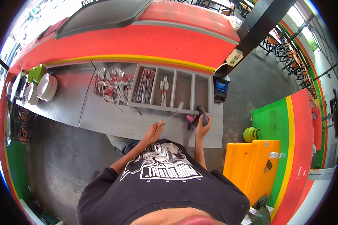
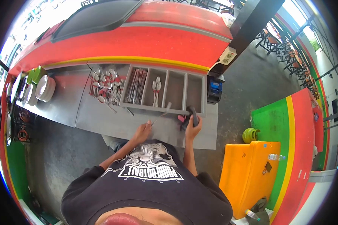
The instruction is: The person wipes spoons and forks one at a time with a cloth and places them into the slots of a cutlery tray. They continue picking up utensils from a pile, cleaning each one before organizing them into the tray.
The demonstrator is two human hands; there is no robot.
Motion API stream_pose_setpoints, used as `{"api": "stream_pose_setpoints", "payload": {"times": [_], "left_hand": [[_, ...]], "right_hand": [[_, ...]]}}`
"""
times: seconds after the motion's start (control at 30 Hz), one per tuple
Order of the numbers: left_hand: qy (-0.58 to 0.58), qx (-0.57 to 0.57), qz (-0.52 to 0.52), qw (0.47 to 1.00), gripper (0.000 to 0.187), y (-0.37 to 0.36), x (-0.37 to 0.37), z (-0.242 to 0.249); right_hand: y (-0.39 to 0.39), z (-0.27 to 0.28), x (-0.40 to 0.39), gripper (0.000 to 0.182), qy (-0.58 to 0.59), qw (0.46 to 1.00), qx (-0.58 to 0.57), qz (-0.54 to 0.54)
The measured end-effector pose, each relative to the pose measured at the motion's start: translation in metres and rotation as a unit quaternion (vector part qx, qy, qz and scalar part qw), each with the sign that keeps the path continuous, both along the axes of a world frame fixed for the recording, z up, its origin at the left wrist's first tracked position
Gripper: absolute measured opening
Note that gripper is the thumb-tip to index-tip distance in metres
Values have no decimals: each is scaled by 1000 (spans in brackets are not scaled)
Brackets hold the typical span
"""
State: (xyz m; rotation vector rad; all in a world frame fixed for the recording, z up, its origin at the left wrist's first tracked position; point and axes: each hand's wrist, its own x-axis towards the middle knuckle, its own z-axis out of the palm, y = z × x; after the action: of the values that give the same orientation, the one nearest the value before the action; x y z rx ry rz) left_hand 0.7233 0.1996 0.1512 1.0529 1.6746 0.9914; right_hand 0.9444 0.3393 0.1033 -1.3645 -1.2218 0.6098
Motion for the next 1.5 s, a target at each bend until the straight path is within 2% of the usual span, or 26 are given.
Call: {"api": "stream_pose_setpoints", "payload": {"times": [0.13, 0.27, 0.37, 0.5, 0.6, 0.7, 0.8, 0.9, 1.0, 1.1, 1.13, 1.2, 1.27, 1.33, 1.4, 1.5], "left_hand": [[-5, -1, 33, 999, 51, 4, -4, 2], [-256, -13, 2, 967, 49, 4, -3, 3], [-231, 0, -7, 973, 48, 6, -1, 2], [-152, 42, -19, 987, 47, 13, 14, 4], [-24, 1, -60, 998, 51, 15, 13, 6], [1, -30, -105, 994, 56, 11, 10, 20], [-7, 12, -84, 996, 57, 4, 11, 11], [-45, -12, -74, 996, 61, 1, 3, -1], [-64, 1, -65, 996, 57, 2, 0, -8], [-15, 37, -67, 997, 44, 4, 1, 2], [14, 77, -64, 995, 42, 4, 1, -7], [71, 155, -59, 984, 38, 1, 3, -37], [181, 253, -120, 943, 35, -8, -1, -39], [172, 259, -166, 936, 33, -8, -9, -24], [38, 176, -201, 963, 32, -10, -11, 2], [22, 119, -237, 964, 16, -14, -12, 11]], "right_hand": [[-49, -34, 27, 28, -95, 994, -13, 59], [-74, -60, 42, 23, -217, 976, -3, 22], [-69, -63, 31, 25, -252, 967, -18, -33], [-70, -64, 30, 23, -248, 968, -15, -42], [-71, -64, 30, 23, -258, 965, -14, -51], [-72, -60, 28, 23, -253, 966, -15, -56], [-72, -60, 26, 21, -241, 968, -7, -68], [-64, -57, 20, 19, -182, 979, -40, -82], [-56, -38, -2, 20, 23, 997, -73, 33], [-57, 15, -44, 21, 112, 973, -129, 153], [-58, 31, -57, 20, 135, 960, -148, 195], [-60, 65, -83, 19, 49, 961, -39, 269], [-57, 74, -94, 19, -12, 949, 40, 313], [-51, 73, -98, 19, -52, 938, 85, 333], [-47, 70, -98, 19, -70, 948, 89, 298], [-38, 68, -98, 18, -85, 957, 100, 260]]}}
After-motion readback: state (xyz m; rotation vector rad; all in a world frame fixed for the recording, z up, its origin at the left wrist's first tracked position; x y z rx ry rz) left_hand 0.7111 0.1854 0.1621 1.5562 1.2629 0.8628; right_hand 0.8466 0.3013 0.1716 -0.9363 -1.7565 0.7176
